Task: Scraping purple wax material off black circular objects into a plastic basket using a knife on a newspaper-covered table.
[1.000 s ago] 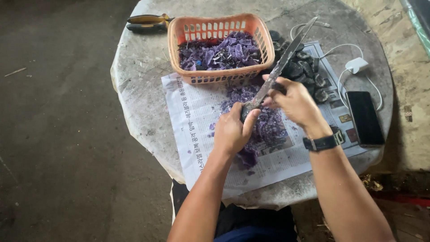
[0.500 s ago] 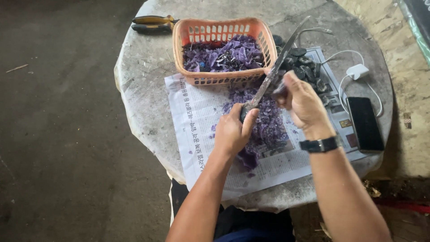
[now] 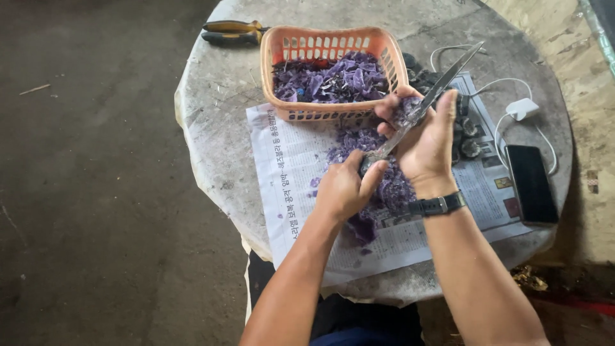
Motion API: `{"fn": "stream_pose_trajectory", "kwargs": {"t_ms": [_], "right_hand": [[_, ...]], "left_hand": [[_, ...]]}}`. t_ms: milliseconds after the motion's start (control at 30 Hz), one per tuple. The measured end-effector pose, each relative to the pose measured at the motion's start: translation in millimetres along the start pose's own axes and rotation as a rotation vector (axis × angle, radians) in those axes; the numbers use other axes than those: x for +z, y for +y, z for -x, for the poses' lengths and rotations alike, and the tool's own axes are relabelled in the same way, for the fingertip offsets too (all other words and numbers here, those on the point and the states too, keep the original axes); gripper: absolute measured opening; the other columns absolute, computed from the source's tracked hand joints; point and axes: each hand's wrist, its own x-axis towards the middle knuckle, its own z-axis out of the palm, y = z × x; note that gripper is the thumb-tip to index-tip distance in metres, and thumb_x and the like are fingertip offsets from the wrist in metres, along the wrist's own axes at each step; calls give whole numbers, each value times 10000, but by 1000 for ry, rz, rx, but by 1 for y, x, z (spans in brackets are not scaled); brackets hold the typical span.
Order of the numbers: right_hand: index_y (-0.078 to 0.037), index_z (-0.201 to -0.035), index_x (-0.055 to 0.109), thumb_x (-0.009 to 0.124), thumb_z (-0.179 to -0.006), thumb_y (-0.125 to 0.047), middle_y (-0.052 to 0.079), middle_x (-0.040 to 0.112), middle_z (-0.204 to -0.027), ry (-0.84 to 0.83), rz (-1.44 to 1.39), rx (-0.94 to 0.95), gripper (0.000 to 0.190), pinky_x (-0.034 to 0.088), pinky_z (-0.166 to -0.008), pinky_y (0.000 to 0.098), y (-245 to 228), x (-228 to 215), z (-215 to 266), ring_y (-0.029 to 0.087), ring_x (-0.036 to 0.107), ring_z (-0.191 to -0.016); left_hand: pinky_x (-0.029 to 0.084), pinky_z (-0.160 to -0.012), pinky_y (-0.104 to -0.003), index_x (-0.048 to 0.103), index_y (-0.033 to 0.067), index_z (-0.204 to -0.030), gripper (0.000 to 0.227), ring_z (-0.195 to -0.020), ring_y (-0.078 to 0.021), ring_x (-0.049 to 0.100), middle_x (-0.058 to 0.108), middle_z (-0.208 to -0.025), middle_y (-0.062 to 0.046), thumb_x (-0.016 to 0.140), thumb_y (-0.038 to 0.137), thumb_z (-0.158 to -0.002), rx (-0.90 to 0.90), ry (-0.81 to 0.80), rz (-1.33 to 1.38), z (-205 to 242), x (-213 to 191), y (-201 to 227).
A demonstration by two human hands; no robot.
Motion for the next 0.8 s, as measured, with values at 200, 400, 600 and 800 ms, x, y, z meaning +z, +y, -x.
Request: {"fn": "stream_pose_trajectory", "kwargs": {"t_ms": [200, 400, 600, 800], "right_hand": [[-152, -851, 469, 354, -722, -597, 0, 433, -668, 110, 122, -125, 478, 476, -539, 259, 4, -4, 1, 125, 479, -547], [-128, -817, 454, 339, -719, -573, -11, 406, -622, 295, 77, -114, 470, 456, -509, 304, 4, -6, 7, 135, 421, -500], [-104, -693, 519, 375, -708, -521, 23, 488, -539, 637, -41, 32, 442, 333, -430, 276, -12, 21, 10, 152, 449, -439], [-80, -730, 535, 326, -757, -491, 48, 517, -573, 650, -2, 42, 462, 405, -443, 301, -14, 21, 13, 169, 475, -453]], "left_hand": [[463, -694, -509, 473, 93, -931, 504, -774, -433, 597, 590, -731, -272, 351, 555, -771, 19, 17, -94, 2, 2, 18], [466, -709, -492, 465, 93, -915, 514, -804, -401, 606, 606, -759, -238, 311, 564, -779, -8, -21, -166, 8, -1, 29], [364, -335, -443, 406, 98, -751, 414, -436, -345, 530, 554, -509, -109, 426, 511, -780, 237, 448, -350, -3, 41, 4], [331, -269, -404, 426, 83, -765, 445, -359, -314, 477, 519, -541, -94, 389, 525, -795, 259, 481, -412, -2, 49, 1]]}}
